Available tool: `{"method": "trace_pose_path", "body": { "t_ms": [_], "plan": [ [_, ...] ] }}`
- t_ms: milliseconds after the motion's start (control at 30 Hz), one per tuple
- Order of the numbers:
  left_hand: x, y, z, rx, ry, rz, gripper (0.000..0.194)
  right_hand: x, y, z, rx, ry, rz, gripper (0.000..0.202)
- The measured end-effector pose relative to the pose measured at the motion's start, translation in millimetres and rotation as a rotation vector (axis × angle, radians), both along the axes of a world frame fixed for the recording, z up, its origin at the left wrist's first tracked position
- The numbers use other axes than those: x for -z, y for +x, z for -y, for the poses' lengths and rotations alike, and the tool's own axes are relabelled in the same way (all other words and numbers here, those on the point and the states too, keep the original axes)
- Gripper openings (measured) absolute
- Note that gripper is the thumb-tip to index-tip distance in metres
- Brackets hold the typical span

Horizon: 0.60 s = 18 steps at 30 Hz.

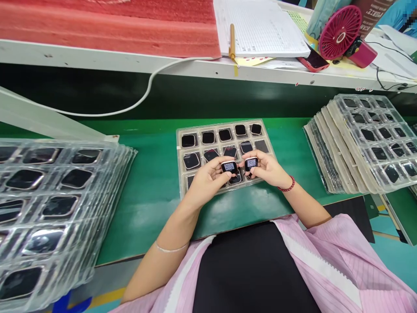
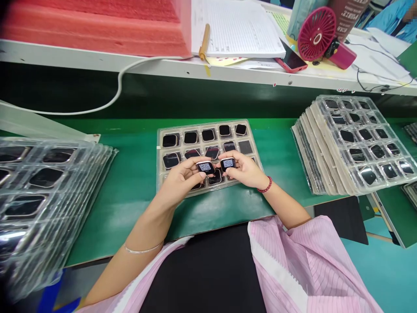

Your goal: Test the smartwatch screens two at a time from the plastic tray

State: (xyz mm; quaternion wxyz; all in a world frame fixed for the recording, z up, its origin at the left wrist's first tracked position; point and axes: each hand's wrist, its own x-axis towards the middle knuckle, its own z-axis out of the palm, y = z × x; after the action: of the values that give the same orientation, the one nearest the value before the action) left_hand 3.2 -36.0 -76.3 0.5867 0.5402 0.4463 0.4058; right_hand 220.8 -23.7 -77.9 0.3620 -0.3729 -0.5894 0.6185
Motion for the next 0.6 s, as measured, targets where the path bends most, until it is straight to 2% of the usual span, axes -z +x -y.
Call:
{"method": "trace_pose_path", "body": {
  "t_ms": [167, 600],
  "plan": [
    [2.9, 3.4, -0.1, -0.045, -0.018, 0.012, 0.035, -0.2, -0.6, 2.1, 0.046, 0.014, 0.04, 0.027],
    [-0.3, 3.3, 2.8, -0.061, 0.008, -0.009, 0.032, -3.1, -4.6, 6.9, 0.05, 0.07, 0.023, 0.029]
  ]
}}
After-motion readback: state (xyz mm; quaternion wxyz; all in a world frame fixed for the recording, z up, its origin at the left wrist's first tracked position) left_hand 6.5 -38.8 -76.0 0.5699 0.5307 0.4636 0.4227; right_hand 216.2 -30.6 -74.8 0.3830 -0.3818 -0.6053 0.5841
